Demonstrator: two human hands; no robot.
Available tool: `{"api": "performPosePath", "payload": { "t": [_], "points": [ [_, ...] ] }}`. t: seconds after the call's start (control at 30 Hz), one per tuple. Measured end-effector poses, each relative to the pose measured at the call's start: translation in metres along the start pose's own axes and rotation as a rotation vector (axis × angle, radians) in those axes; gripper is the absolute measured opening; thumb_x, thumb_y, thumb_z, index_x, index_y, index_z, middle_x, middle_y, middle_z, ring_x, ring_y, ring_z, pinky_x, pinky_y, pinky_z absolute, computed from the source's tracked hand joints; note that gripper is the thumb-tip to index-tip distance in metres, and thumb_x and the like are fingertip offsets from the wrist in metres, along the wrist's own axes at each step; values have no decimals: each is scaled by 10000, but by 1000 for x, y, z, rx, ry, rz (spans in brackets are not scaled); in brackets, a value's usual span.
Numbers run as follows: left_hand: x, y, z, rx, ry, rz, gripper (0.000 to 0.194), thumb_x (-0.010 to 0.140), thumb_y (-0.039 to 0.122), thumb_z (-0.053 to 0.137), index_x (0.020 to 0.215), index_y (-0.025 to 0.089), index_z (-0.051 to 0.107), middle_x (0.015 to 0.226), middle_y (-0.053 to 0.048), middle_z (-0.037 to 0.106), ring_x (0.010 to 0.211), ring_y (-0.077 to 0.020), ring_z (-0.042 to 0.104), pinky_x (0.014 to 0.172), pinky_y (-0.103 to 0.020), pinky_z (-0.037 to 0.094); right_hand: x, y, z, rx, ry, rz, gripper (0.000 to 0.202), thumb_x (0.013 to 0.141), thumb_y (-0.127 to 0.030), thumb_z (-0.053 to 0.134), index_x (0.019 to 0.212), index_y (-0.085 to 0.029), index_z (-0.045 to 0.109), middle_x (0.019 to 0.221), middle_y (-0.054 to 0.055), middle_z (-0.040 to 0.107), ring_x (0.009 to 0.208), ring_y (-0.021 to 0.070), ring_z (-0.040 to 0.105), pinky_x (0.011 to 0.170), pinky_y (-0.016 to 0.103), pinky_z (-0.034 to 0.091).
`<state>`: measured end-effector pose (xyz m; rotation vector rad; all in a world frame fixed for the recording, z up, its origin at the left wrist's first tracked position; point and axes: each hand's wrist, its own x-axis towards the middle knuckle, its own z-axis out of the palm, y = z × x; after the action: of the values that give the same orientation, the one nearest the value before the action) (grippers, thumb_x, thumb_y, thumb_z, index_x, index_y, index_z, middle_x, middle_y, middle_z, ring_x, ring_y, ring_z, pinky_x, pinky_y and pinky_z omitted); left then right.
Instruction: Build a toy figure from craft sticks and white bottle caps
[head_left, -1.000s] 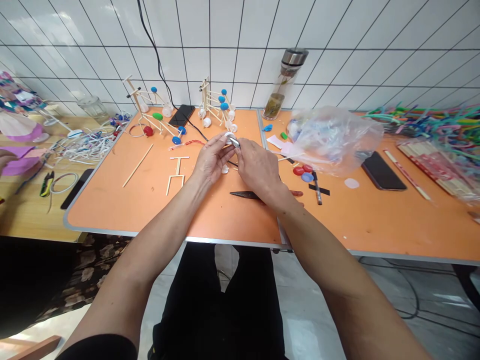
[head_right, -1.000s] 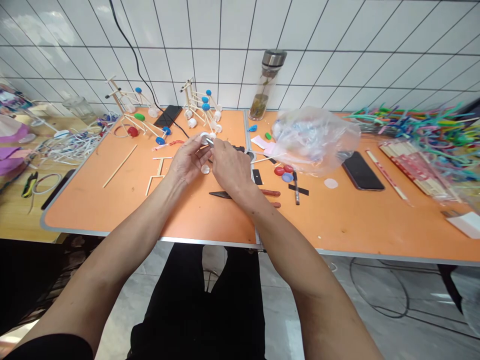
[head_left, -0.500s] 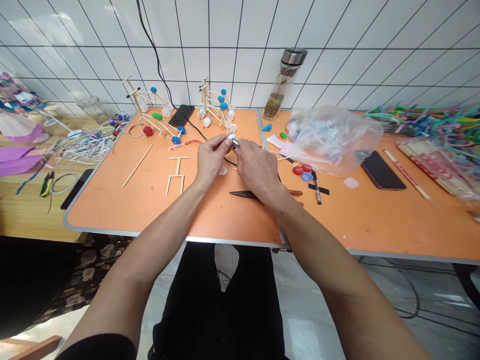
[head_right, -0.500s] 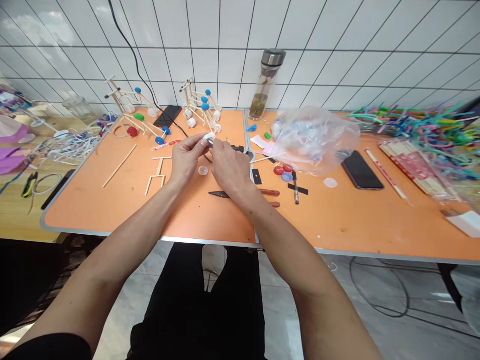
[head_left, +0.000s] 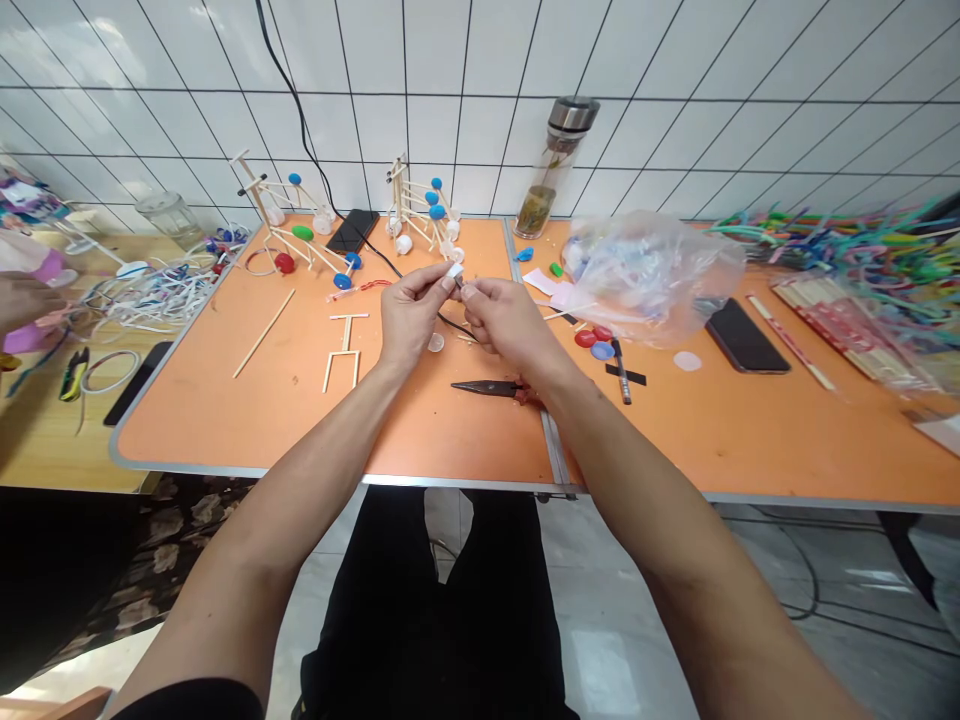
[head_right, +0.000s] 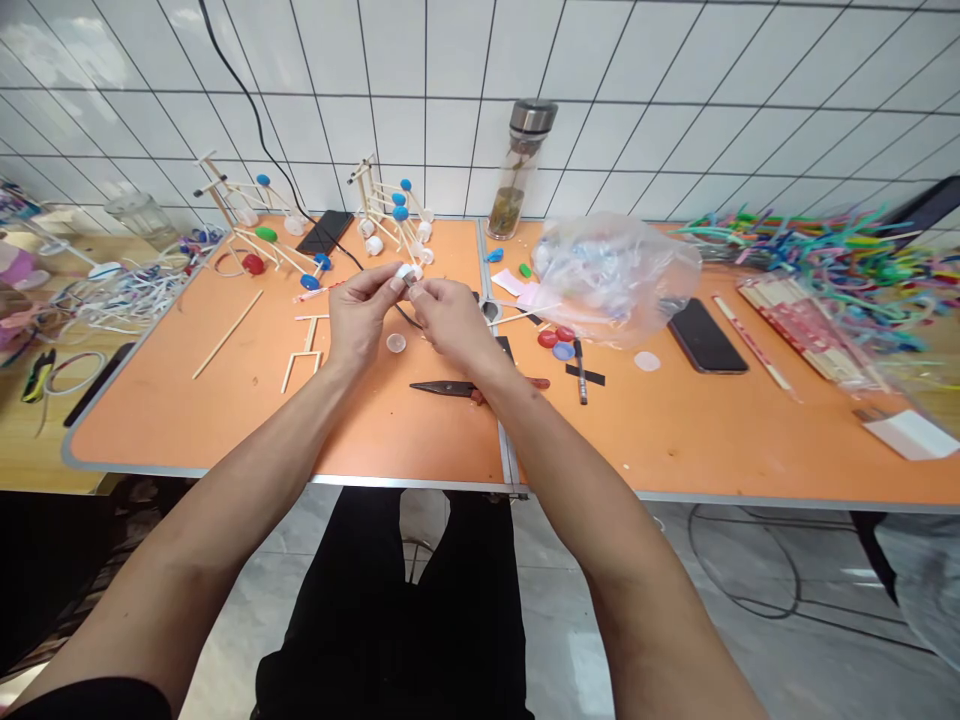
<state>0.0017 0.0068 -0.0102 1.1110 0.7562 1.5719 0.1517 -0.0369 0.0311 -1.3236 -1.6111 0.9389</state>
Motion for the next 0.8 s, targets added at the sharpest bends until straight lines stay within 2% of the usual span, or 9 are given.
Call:
{"api": "performPosePath", "payload": {
  "t": [0.07, 0.13, 0.2, 0.3, 0.4, 0.53, 0.67, 0.73, 0.8],
  "points": [
    [0, 5, 1, -21, 8, -1, 132, 884, 210, 949, 997, 274, 928, 1015, -12, 894, 1092, -218, 846, 1078, -365, 653, 4, -1, -10, 323, -234, 123, 317, 1116, -498, 520, 1079, -218, 663, 701, -68, 413, 523, 121, 219, 487, 263, 224],
    [0, 10, 2, -25, 13, -4, 118, 895, 187, 936, 980, 268, 930, 998, -15, 891, 1056, -210, 846, 1077, -361, 649, 6, -1, -12, 402, -309, 159, 314, 1102, -495, 515, 1107, -215, 657, 696, -86, 357, 529, 119, 141, 479, 258, 179],
    [1, 12, 1, -4, 9, -24, 114, 887, 165, 934, 953, 257, 930, 992, -25, 892, 1037, -211, 843, 1072, -357, 647, 4, 1, -5, 191, -164, 84, 306, 1110, -480, 510, 1091, -215, 662, 723, -43, 474, 540, 134, 271, 511, 267, 246],
    [1, 9, -2, 57, 12, -82, 119, 845, 169, 965, 914, 256, 924, 997, -37, 895, 1095, -232, 838, 1085, -364, 644, -4, 6, 14, -465, 151, -90, 282, 1132, -368, 480, 1149, -193, 700, 994, 121, 746, 774, 238, 621, 668, 326, 408],
    [0, 3, -4, 109, 13, -99, 125, 820, 234, 995, 915, 266, 919, 1006, -35, 897, 1155, -249, 826, 1099, -384, 647, -9, 11, 27, -821, 215, -117, 341, 1141, -280, 421, 1268, -170, 718, 1195, 203, 800, 964, 321, 723, 775, 380, 456],
    [-1, 3, -4, 99, -18, -30, 102, 857, 266, 968, 951, 267, 928, 994, -25, 891, 1078, -232, 830, 1055, -367, 655, -2, 10, 12, -350, 146, -107, 283, 1126, -441, 540, 1038, -226, 701, 885, 80, 727, 769, 238, 619, 659, 330, 433],
    [-1, 9, -1, 32, -80, 8, 82, 916, 265, 912, 996, 277, 927, 896, 1, 861, 970, -194, 819, 1014, -347, 661, 8, 5, -13, 396, -300, 167, 293, 1058, -528, 627, 1019, -239, 638, 665, -106, 334, 496, 105, 155, 472, 258, 177],
    [-1, 10, -1, 26, -72, -9, 88, 919, 253, 909, 1002, 279, 926, 867, 3, 847, 967, -190, 817, 1027, -349, 656, 9, 5, -14, 409, -324, 176, 287, 1068, -518, 596, 1028, -237, 636, 675, -109, 324, 494, 102, 131, 476, 259, 172],
    [0, 9, -1, 30, -34, -43, 87, 896, 230, 930, 976, 264, 924, 882, -9, 853, 963, -195, 819, 1024, -357, 653, 5, 7, -4, 160, -140, 63, 311, 1093, -530, 578, 1020, -235, 645, 701, -59, 472, 518, 129, 319, 522, 272, 281]
  ]
}}
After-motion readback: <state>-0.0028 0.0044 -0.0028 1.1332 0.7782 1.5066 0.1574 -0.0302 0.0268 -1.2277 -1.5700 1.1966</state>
